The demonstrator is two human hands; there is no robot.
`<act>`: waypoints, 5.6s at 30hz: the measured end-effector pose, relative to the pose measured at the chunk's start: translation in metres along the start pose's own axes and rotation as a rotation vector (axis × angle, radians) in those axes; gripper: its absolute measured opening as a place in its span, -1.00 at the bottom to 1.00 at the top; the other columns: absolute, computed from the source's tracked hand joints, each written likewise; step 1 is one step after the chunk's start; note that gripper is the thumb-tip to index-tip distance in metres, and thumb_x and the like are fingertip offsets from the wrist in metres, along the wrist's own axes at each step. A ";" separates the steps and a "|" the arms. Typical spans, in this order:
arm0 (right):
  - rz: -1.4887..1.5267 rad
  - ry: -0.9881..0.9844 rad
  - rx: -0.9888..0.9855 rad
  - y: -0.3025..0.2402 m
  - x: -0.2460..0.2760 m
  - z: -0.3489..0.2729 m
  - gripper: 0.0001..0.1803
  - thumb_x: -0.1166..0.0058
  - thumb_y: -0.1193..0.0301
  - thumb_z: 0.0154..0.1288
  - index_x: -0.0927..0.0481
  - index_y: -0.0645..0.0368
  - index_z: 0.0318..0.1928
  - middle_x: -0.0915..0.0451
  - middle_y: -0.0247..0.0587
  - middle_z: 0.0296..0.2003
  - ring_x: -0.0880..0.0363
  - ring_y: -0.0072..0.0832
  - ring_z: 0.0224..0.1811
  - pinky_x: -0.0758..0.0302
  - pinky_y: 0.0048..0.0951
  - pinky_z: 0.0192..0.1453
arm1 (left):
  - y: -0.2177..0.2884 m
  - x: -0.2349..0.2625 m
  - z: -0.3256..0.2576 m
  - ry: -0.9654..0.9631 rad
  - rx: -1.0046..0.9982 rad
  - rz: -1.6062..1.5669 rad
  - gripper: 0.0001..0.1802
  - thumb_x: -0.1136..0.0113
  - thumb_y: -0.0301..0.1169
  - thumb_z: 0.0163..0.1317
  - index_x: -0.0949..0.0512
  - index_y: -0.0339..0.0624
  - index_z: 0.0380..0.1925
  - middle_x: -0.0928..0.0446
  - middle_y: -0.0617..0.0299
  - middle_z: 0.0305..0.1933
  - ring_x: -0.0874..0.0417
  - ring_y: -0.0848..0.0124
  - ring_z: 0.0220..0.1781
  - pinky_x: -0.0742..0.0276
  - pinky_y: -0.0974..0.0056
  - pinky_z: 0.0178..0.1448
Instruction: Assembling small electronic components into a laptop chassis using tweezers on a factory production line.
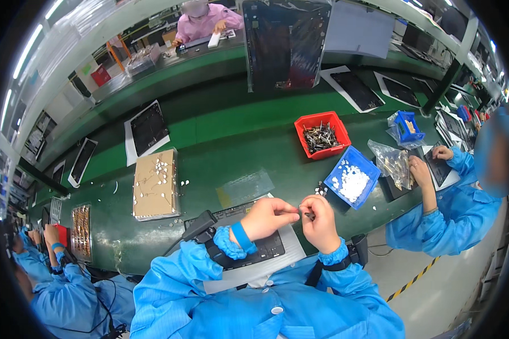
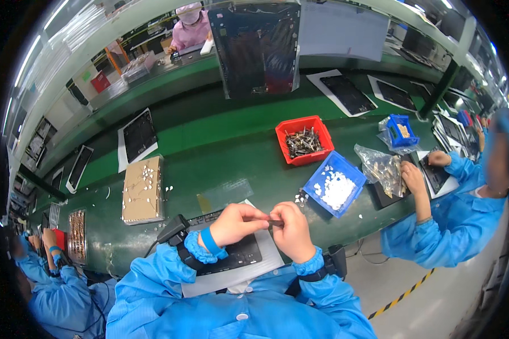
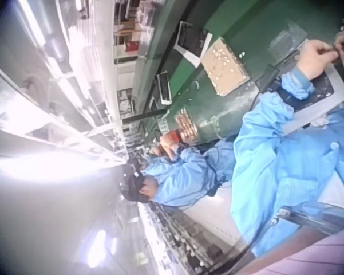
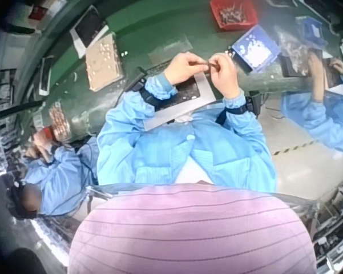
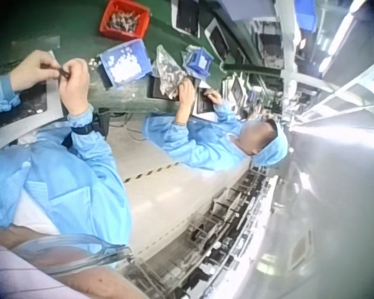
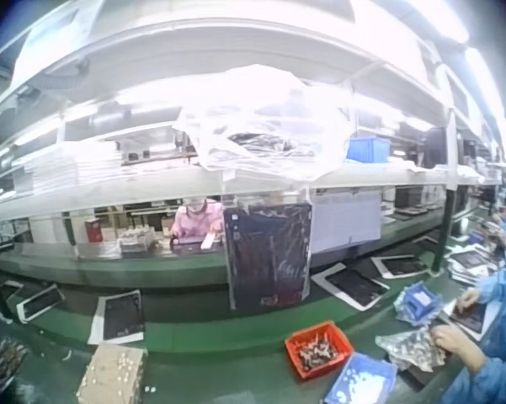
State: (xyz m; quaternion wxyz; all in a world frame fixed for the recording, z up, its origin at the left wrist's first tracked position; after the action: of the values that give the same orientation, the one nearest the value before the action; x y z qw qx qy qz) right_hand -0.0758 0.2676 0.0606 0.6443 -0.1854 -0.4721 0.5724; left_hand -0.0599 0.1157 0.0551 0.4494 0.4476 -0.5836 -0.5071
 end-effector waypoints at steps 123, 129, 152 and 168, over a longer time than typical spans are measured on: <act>-0.319 -0.475 -0.358 0.032 -0.087 0.043 -0.82 -0.14 0.43 -0.03 -0.51 0.30 -0.46 -0.48 -0.04 -0.58 -0.46 -0.24 -0.56 -0.36 -0.36 -0.46 | -0.061 0.094 -0.048 0.372 -0.327 0.876 -0.91 -0.12 -0.49 -0.17 -0.45 -0.14 -0.58 -0.39 0.17 -0.52 -0.44 0.18 -0.41 -0.40 0.17 -0.35; -0.375 -0.492 -0.382 0.035 -0.089 0.045 -0.81 -0.15 0.45 -0.02 -0.45 0.31 -0.47 -0.47 -0.11 -0.58 -0.44 -0.34 -0.54 -0.35 -0.41 -0.45 | -0.060 0.095 -0.049 0.376 -0.325 0.872 -0.90 -0.13 -0.49 -0.18 -0.45 -0.15 -0.58 -0.40 0.18 -0.50 -0.45 0.18 -0.39 -0.42 0.19 -0.34; 0.454 -0.238 -0.520 0.027 -0.157 0.045 -0.83 -0.14 0.67 0.00 -0.41 0.30 -0.39 -0.52 -0.17 -0.30 -0.51 -0.53 -0.24 -0.50 -0.55 -0.18 | -0.055 0.112 -0.059 0.367 -0.220 0.941 -0.60 -0.21 -0.43 -0.19 -0.51 -0.22 -0.22 -0.39 0.08 0.02 -0.37 0.15 0.07 -0.37 0.14 0.04; 0.328 -0.217 -0.421 0.027 -0.157 0.044 -0.84 -0.16 0.67 -0.03 -0.42 0.30 -0.44 -0.52 -0.09 -0.33 -0.52 -0.45 -0.26 -0.49 -0.49 -0.17 | -0.053 0.113 -0.056 0.399 -0.223 0.950 -0.67 -0.13 -0.44 -0.17 -0.53 -0.28 -0.30 -0.41 0.07 -0.02 -0.40 0.20 0.04 -0.37 0.19 0.00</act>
State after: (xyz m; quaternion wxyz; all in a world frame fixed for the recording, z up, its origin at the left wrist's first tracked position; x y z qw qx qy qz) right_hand -0.1115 0.1182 -0.0018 0.4363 -0.3267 -0.6104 0.5747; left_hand -0.0240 -0.0098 0.0154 0.7771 0.1710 -0.5678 -0.2112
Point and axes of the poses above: each hand's wrist, its own z-axis towards the middle knuckle, its own x-axis out of the back of the hand, y = z × x, the point moved 2 cm from there along z, towards the middle knuckle
